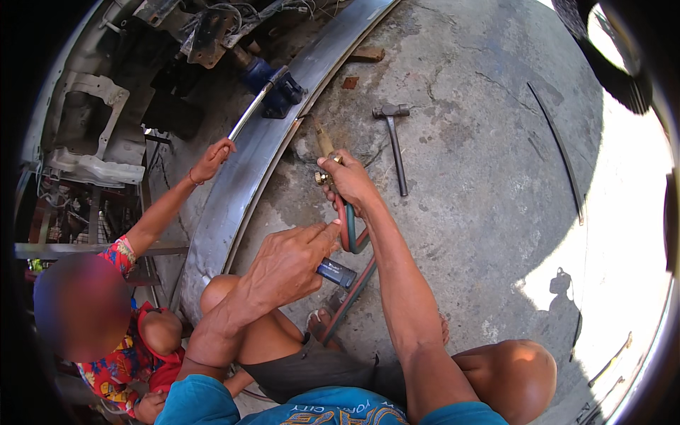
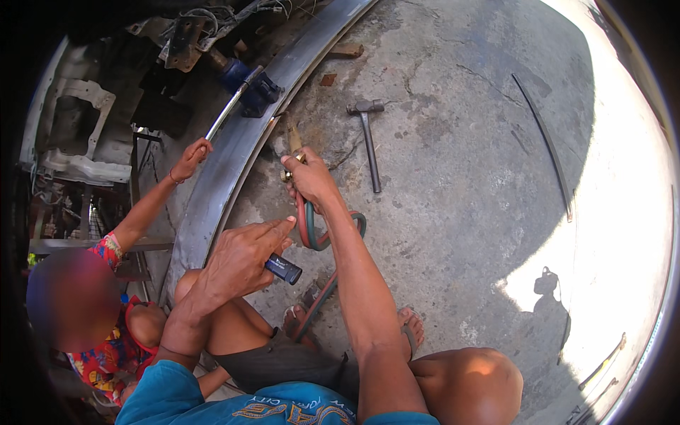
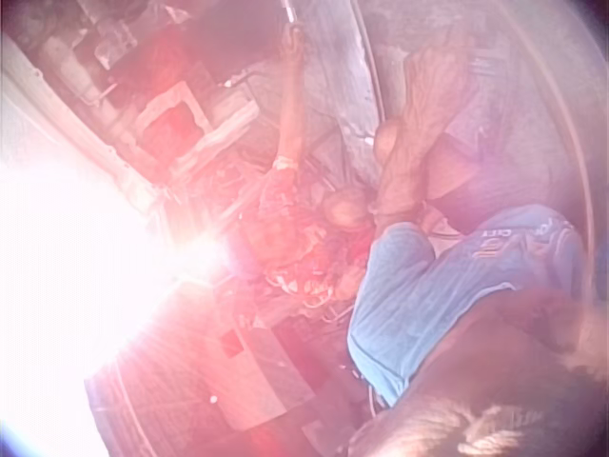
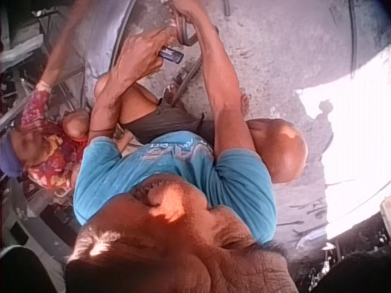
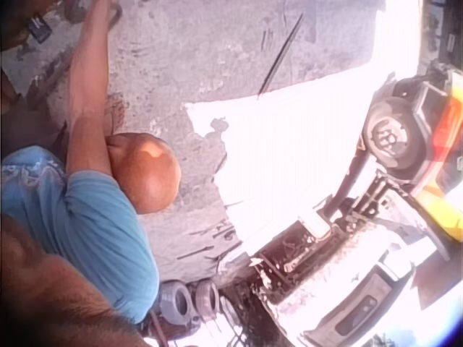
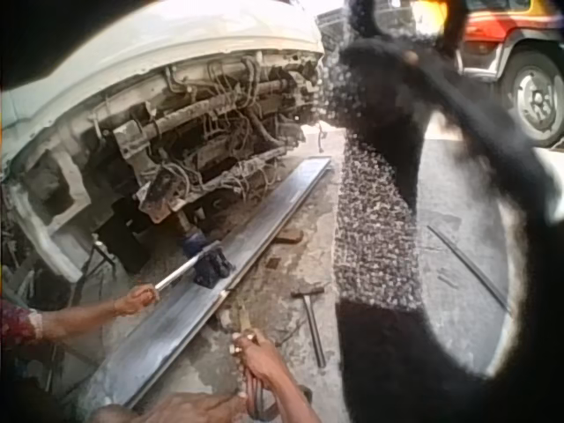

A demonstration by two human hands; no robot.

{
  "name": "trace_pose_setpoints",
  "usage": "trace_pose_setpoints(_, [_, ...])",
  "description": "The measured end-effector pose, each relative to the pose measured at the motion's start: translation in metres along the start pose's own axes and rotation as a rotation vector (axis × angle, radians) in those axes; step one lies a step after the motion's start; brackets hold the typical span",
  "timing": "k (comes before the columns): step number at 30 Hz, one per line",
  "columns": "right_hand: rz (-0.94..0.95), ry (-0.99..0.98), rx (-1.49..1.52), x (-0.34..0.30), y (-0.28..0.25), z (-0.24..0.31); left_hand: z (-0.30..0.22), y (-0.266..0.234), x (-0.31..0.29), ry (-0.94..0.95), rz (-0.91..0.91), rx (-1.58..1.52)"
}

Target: The person uses a welding torch to join a long metal panel to a vehicle frame. A coworker assists by holding a metal rod against the panel during the process.

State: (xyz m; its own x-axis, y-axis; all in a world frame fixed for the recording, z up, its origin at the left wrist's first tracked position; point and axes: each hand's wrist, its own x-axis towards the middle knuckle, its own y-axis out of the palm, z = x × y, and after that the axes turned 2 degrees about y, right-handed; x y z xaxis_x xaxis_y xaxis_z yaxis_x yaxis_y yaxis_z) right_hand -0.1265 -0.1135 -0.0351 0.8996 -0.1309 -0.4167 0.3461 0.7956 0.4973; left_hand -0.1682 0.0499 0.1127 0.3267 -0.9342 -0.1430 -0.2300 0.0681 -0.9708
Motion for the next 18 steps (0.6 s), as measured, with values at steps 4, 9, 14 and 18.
trace_pose_setpoints(4, [0.011,0.016,-0.024,-0.003,-0.002,0.001,0.0,0.001,-0.003,0.01,-0.014,0.002])
trace_pose_setpoints(9, [-0.01,-0.015,-0.028,0.003,-0.004,0.005,0.002,0.002,-0.001,0.026,-0.05,0.004])
trace_pose_setpoints(14, [-0.023,-0.085,0.026,0.011,-0.004,0.008,0.003,0.002,0.0,0.016,-0.047,0.007])
trace_pose_setpoints(18, [-0.023,-0.056,0.023,0.009,-0.006,0.01,0.004,0.002,0.002,0.014,-0.037,-0.003])
